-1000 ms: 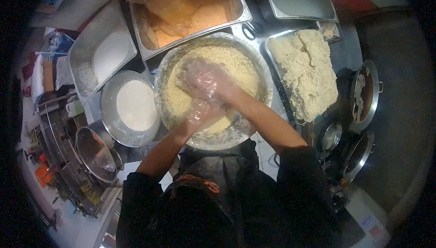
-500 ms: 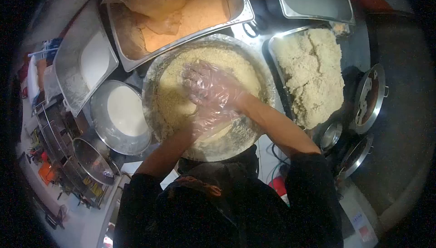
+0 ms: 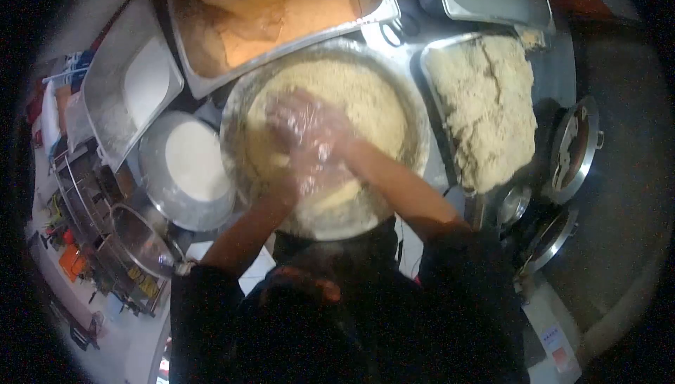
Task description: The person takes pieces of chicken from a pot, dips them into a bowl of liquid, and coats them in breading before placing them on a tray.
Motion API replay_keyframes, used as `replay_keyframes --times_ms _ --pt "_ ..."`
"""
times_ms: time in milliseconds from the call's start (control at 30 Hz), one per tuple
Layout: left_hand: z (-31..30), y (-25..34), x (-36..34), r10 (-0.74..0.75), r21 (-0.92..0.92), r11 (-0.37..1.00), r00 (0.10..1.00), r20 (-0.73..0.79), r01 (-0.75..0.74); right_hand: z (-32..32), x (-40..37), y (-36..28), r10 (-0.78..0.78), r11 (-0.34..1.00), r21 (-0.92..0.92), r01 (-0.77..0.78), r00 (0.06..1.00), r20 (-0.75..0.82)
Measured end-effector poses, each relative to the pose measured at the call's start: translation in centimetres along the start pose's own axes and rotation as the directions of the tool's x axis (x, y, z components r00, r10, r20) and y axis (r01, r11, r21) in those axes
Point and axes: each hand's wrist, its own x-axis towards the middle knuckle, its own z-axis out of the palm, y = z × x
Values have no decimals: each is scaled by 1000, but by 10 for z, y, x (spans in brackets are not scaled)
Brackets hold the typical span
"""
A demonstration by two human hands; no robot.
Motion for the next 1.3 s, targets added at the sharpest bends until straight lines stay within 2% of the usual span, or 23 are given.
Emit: replay_keyframes --times_ms 67,167,267,300,333,367,400,433,467,500,567,633,667,767,867,900,933,967,1000,1067,1133,1167,1300 --pt "16 -13 8 4 7 1000 1000 1 -4 -23 6 -8 -270 919 -321 229 959 -89" --pt "10 14 15 45 305 952 996 -72 -21 -79 -5 -59 35 977 -205 -64 989 -144" --pt "-30 61 18 196 703 711 955 -222 18 -105 -34 -56 405 889 -53 -454 836 -371" --pt "-32 52 18 191 702 712 956 -224 22 -100 -61 -39 141 709 -609 -355 918 -370" --pt "-35 39 19 217 804 589 944 -250 77 -102 -72 -45 -69 258 -949 -182 976 -206" --pt "-37 28 19 255 884 448 928 -270 135 -102 -75 -51 -65 260 -949 -177 978 -200" --pt "-43 25 23 266 885 445 924 -276 137 -120 -55 -69 309 653 -557 -512 853 -421" --pt "-48 24 26 278 963 256 947 -160 88 -131 -40 -80 693 687 56 -725 630 -350" --pt "-50 24 26 256 998 61 966 -39 24 -132 -35 -81 694 687 55 -725 631 -348" --pt "-48 27 35 253 998 62 967 -38 24 -133 -28 -78 769 636 186 -749 592 -242" --pt "-40 34 62 -210 601 626 850 -483 496 -112 -23 -51 826 558 312 -769 550 -122" --pt "-42 13 66 -235 534 662 823 -517 525 -50 -33 0 602 667 -216 -713 687 -406" --pt "-45 6 68 -260 463 695 792 -553 551 -65 -25 -12 599 670 -215 -711 688 -410" --pt "-58 13 71 -422 288 767 789 -448 573 -126 1 -66 708 694 -19 -719 688 -159" --pt "-70 54 74 -650 -14 744 719 -246 668 -132 6 -48 712 693 -248 -676 696 92" --pt "-67 33 66 -650 -14 744 720 -243 668 -117 -10 -22 691 723 -9 -691 722 35" --pt "-63 -7 52 -272 89 948 922 -277 306 -110 -22 -8 678 719 231 -655 735 -27" --pt "-62 -28 45 160 198 974 950 -268 -108 -112 -29 -9 677 720 229 -655 735 -28" --pt "-62 -21 49 169 203 973 946 -278 -114 -115 -31 -8 703 698 244 -673 710 -52" --pt "-54 6 50 -391 491 649 808 -441 582 -117 -24 -4 726 674 262 -691 685 -59" --pt "-59 66 51 -490 384 681 777 -395 624 -117 -22 -7 763 637 16 -770 634 127" --pt "-67 81 61 -536 276 715 757 -373 642 -104 -29 14 576 803 -311 -509 797 182" --pt "-54 9 74 -484 -98 864 763 -428 493 -97 7 5 725 681 43 -731 681 99"
